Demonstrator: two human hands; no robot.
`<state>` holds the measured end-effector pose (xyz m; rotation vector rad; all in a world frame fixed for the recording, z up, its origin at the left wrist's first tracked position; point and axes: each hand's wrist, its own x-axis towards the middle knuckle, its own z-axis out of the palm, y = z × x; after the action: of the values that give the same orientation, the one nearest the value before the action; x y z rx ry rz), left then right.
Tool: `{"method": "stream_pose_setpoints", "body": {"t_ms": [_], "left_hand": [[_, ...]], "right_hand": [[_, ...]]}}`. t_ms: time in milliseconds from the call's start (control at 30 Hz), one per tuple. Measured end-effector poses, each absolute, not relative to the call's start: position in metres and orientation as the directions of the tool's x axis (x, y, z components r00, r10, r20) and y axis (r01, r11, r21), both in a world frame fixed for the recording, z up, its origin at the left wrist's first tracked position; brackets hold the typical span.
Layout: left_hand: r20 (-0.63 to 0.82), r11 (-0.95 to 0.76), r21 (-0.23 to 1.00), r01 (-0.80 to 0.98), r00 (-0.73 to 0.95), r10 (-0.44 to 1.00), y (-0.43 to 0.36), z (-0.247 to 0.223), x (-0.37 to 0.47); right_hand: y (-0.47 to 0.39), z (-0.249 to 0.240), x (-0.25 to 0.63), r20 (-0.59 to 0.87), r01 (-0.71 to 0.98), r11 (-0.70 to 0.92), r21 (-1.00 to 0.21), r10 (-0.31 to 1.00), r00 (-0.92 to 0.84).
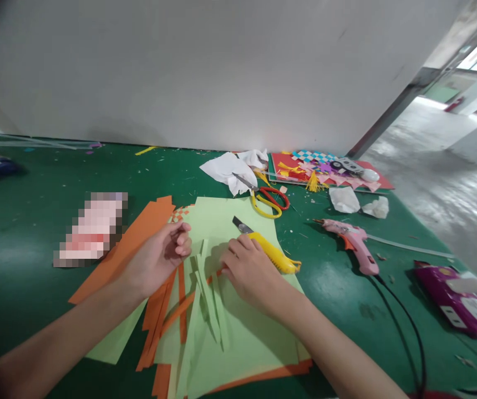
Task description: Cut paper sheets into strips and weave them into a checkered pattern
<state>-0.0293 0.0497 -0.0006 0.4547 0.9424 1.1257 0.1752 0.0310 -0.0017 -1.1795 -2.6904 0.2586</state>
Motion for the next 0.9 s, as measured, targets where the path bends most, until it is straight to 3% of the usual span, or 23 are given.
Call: {"method": "stream_pose_setpoints", "body": {"t_ms": [133, 433, 667, 900], "left_hand": [[-0.410, 0.403, 0.736, -0.544, 0.116, 0.905, 0.049, 0.001, -0.029], [-0.401, 0.400, 0.746, -0.532, 0.121, 0.908, 0.047, 0.002, -0.027], [-0.395, 0.425, 0.827, -0.367, 0.158, 0.905, 0.042, 0.009, -0.022], [-0.355, 0.390, 0.874, -0.290, 0.167, 0.920, 0.041, 0.010, -0.021]], "right_hand": [[0.033, -0.005, 0.177, 0.166, 0.696, 0.667, -0.265, 0.743, -0.649], [0.034, 0.002, 0.181, 0.502, 0.691, 0.624, -0.366, 0.757, -0.418], [0.033, 0.006, 0.184, 0.676, 0.717, 0.586, -0.377, 0.703, -0.220], [0.033, 0.009, 0.186, 0.708, 0.721, 0.584, -0.373, 0.681, -0.186]]}}
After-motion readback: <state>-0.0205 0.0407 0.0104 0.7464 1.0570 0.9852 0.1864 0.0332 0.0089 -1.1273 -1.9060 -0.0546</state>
